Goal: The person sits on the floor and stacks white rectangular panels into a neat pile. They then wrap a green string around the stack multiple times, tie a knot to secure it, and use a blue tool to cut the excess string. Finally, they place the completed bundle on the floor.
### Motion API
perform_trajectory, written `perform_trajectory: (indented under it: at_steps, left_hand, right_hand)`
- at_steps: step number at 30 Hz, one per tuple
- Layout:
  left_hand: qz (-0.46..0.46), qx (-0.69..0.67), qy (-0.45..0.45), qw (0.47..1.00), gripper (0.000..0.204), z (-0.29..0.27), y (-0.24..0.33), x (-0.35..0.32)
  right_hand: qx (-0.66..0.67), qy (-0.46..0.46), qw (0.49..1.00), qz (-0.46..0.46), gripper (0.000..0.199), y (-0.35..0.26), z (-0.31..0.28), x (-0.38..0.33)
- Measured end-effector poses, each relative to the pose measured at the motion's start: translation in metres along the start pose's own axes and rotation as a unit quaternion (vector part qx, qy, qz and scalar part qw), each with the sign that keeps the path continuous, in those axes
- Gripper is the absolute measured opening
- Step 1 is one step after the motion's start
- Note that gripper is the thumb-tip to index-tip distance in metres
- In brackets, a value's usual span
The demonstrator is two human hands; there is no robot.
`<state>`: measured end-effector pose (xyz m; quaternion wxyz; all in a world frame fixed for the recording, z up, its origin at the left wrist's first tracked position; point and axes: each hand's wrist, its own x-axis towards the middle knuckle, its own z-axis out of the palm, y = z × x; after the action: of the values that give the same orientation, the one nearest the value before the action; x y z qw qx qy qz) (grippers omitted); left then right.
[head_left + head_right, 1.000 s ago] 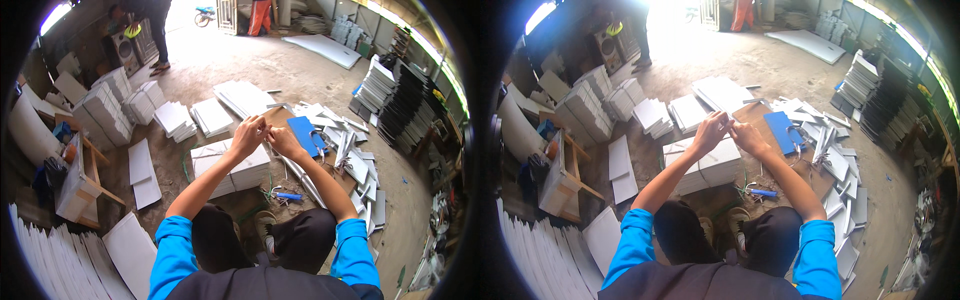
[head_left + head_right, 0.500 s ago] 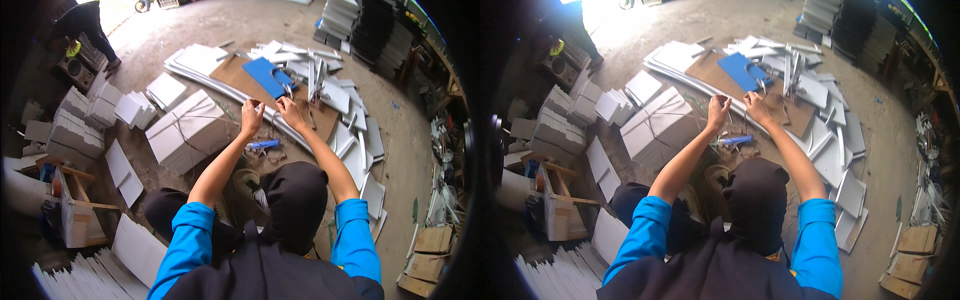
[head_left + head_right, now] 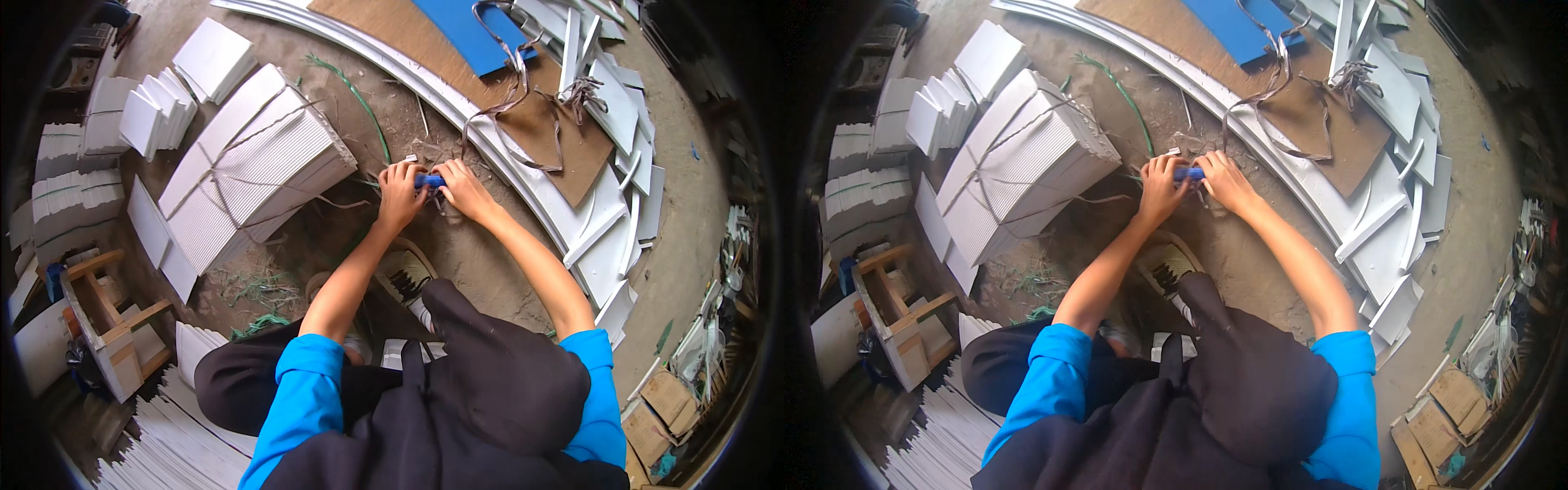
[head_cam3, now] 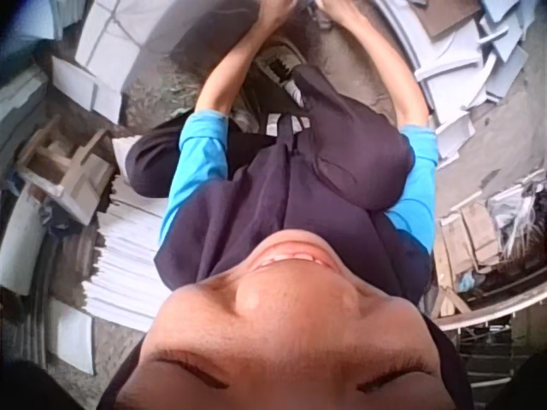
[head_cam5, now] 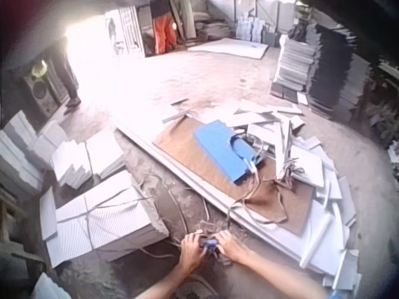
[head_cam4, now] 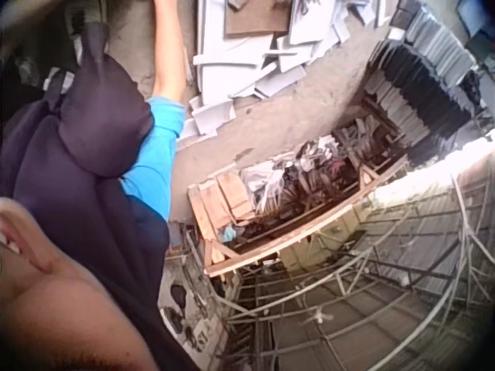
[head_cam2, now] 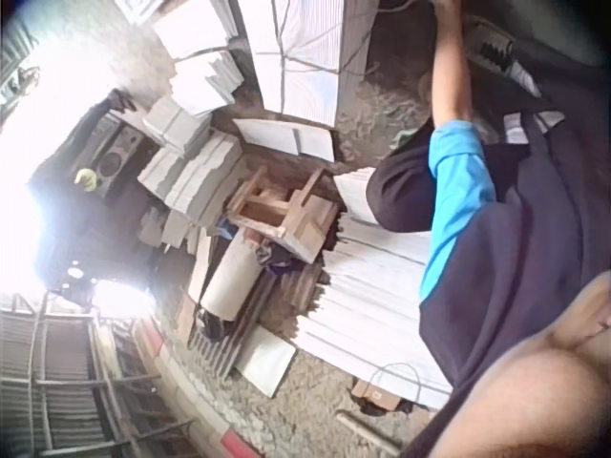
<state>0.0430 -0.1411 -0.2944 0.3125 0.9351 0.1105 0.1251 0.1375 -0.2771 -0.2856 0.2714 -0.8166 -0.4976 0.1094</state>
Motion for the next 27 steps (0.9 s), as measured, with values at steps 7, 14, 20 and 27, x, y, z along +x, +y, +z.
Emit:
perform_trajectory:
  at_steps: [7,14,20,27]
  left_hand:
    - [0.044,0.050,-0.009,0.998,0.038,0.005,-0.006,0.012]
    - [0.104,0.003,0.065,0.992,0.049,-0.024,0.020,0.039]
    - [0.174,0.031,0.162,0.971,0.057,-0.103,0.086,0.076]
    - [0.174,0.109,0.215,0.955,0.041,-0.245,0.088,0.072]
  right_hand:
    - [-0.068,-0.030,0.996,-0.041,0.048,0.008,-0.001,0.016]
    - [-0.120,0.019,0.992,-0.031,0.054,-0.012,-0.059,0.021]
    - [-0.105,0.090,0.990,0.042,0.039,-0.050,-0.130,0.034]
    - [-0.009,0.254,0.967,0.011,0.024,-0.103,-0.163,0.110]
